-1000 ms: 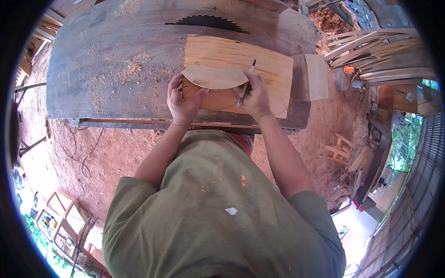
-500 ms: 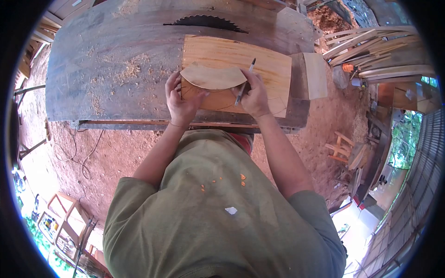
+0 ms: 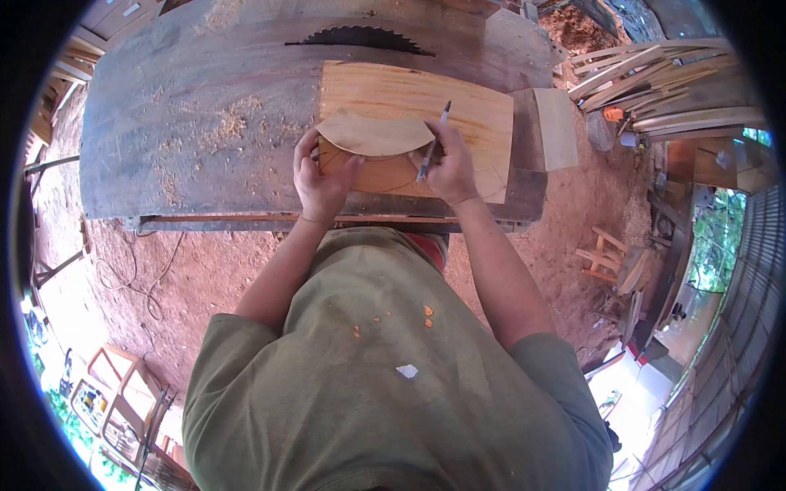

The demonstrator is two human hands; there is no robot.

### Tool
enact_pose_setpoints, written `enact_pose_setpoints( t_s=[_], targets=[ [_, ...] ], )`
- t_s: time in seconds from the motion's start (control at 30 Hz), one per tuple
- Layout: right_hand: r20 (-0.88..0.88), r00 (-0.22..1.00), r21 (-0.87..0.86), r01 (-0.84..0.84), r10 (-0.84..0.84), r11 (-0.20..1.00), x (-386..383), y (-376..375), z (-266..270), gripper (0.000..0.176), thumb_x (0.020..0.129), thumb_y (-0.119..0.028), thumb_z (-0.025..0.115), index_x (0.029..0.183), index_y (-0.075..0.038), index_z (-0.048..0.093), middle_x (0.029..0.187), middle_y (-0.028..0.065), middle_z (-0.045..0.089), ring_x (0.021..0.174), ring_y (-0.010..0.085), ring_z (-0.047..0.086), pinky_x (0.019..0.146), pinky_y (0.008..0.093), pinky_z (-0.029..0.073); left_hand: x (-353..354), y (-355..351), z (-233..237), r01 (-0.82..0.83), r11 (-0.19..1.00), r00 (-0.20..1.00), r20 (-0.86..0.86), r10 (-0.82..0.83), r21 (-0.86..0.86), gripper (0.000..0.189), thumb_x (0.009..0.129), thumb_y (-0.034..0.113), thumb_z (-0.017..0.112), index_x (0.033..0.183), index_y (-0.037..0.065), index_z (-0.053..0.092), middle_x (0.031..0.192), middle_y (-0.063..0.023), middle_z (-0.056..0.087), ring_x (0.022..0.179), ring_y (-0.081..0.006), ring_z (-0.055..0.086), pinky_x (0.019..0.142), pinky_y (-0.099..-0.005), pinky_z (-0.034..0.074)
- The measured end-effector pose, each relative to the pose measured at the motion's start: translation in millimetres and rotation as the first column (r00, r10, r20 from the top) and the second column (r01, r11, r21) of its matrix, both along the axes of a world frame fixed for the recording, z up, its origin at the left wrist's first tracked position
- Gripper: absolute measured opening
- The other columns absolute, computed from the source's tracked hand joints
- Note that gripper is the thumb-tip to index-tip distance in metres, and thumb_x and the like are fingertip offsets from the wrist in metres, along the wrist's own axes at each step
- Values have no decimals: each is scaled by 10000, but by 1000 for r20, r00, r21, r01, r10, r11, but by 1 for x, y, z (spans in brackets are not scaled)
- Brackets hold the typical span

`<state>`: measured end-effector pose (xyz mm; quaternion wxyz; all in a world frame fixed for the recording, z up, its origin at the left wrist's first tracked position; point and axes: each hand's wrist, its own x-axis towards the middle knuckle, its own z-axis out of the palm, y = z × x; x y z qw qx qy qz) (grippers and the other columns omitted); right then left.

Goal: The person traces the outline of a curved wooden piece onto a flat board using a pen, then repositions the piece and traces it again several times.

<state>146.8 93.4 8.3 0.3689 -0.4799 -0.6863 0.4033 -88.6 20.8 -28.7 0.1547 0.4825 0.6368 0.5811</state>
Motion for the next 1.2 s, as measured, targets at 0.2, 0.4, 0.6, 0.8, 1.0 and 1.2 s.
enact_pose_setpoints(
  t_s=[0.2, 0.4, 0.6, 0.8, 1.0, 1.2],
  targets=[
    [103, 995, 173, -4, -15, 985, -5, 0, 6, 581, 817, -100, 909, 1340, -73, 656, 1140, 145, 692, 1028, 321, 677, 893, 395, 551, 0, 0, -3, -8, 999, 999, -41, 10, 36, 700, 636, 164, 1003, 1216, -23, 660, 1325, -152, 666, 1152, -361, 672, 952, -445, 563],
    [124, 992, 191, 2, -26, 982, -9, -1, 15, 540, 825, -112, 907, 1317, -80, 685, 1120, 139, 698, 1034, 316, 683, 897, 392, 552, 1, -1, 2, -15, 1000, 1000, 16, 15, -11, 661, 643, 173, 999, 1185, -22, 675, 1334, -146, 670, 1153, -359, 675, 959, -441, 561],
    [117, 993, 148, 13, -30, 989, -7, -1, 12, 531, 830, -116, 906, 1309, -71, 683, 1118, 137, 698, 1046, 314, 688, 900, 392, 555, 2, -1, 5, -18, 999, 999, 47, 20, -41, 637, 651, 178, 995, 1168, -26, 683, 1336, -153, 674, 1156, -364, 676, 964, -441, 560],
    [123, 992, 162, 16, -36, 987, -8, -1, 13, 509, 836, -113, 902, 1293, -69, 683, 1112, 141, 697, 1037, 319, 687, 899, 394, 557, 1, 0, 3, -13, 1000, 1000, 10, 13, -18, 623, 654, 180, 997, 1154, -30, 689, 1333, -154, 679, 1162, -364, 679, 972, -433, 559],
    [167, 985, 178, 18, -48, 984, -9, -2, 17, 524, 831, -118, 906, 1302, -72, 679, 1109, 144, 698, 1032, 327, 685, 894, 402, 559, 1, -2, 7, -8, 999, 999, 51, 10, -43, 679, 646, 161, 1001, 1216, -24, 681, 1334, -148, 673, 1149, -346, 685, 962, -420, 570],
    [165, 986, 178, 5, -34, 984, -9, -2, 18, 554, 826, -106, 904, 1327, -77, 669, 1103, 145, 696, 1033, 329, 686, 888, 406, 561, 2, -2, 6, -15, 998, 999, 50, 18, -57, 702, 649, 158, 1007, 1239, -26, 675, 1336, -146, 668, 1130, -328, 695, 943, -402, 581]
  ],
)
